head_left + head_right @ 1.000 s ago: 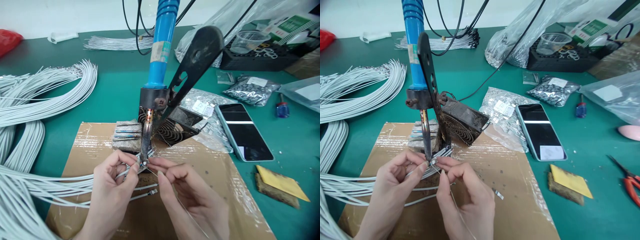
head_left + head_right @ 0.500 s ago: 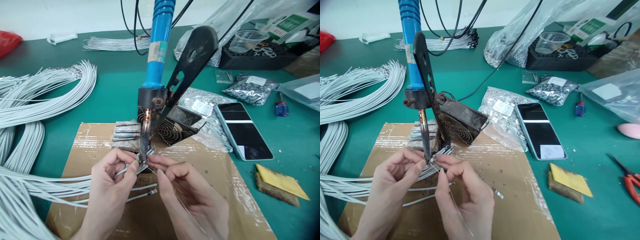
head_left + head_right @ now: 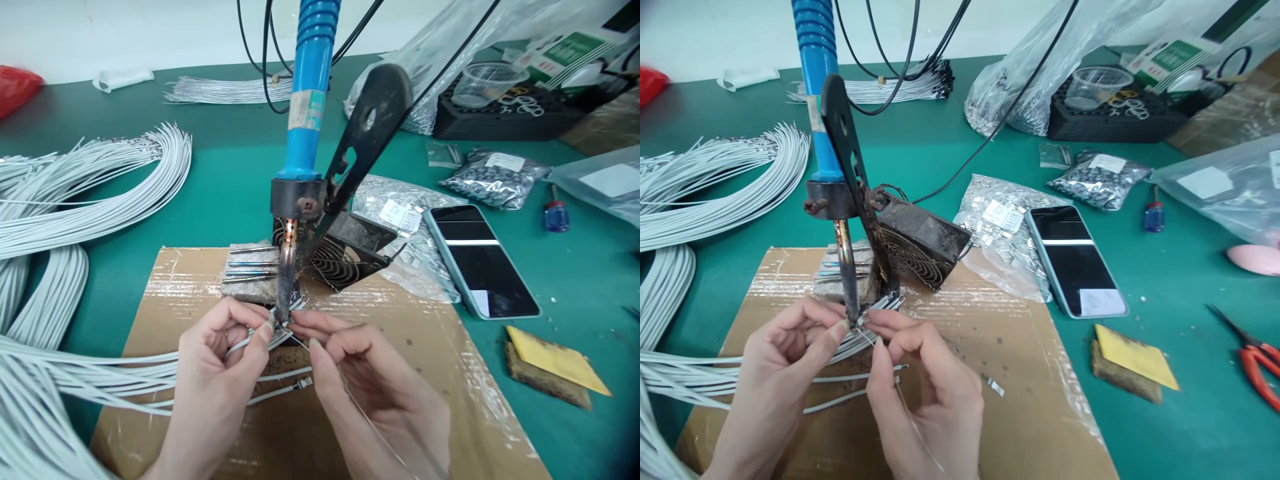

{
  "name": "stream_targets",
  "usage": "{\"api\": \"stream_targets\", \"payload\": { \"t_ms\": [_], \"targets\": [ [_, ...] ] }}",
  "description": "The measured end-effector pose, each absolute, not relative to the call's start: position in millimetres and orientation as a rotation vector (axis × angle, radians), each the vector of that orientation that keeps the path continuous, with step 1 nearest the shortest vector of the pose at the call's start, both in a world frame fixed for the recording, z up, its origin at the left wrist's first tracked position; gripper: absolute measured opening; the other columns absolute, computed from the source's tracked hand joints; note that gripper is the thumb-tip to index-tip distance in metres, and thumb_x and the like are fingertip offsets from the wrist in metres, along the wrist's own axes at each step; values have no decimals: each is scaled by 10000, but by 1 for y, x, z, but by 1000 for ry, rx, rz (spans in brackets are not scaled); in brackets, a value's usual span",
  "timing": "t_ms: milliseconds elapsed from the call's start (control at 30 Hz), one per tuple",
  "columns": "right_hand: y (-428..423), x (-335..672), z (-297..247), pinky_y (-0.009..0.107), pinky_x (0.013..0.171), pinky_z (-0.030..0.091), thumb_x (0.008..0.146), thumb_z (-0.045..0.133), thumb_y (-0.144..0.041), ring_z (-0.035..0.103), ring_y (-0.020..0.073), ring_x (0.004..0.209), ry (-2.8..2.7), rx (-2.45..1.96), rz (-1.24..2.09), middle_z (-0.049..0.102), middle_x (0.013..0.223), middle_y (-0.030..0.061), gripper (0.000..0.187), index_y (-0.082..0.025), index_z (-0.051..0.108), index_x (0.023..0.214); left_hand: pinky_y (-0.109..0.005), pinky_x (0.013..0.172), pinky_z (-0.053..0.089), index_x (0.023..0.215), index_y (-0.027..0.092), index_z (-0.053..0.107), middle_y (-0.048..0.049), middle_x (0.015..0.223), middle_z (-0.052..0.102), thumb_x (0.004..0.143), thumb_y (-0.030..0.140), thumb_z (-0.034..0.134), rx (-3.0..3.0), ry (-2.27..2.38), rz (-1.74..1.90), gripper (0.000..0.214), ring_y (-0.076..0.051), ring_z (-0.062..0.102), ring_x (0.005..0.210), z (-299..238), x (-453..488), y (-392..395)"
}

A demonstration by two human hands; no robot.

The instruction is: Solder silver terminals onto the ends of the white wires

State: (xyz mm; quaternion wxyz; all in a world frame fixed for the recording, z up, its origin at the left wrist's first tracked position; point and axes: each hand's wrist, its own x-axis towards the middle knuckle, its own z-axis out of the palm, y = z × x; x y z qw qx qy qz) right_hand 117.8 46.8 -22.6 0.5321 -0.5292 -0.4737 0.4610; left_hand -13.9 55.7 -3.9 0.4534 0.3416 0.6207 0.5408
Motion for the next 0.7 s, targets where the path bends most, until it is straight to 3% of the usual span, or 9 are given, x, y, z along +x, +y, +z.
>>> {"api": "stream_targets", "payload": {
  "t_ms": [500,700],
  "targets": [
    [48,118,-22,227,882,617,916,711,-178,773,185,1054,-1148,-1200,1106,815,1051,17,185,-251,645,760,-131,590,533,672,204,691,20,736,762,781,97,765,852,1529,1351,170,-96,691,650,-4,-14,55],
    [49,118,-22,300,889,618,929,679,-170,777,217,1028,-1185,-1249,1061,818,1052,64,208,-238,623,740,-134,626,551,678,201,702,15,779,766,796,85,752,862,1530,1352,173,-100,719,684,-7,-16,55]
  ]
}}
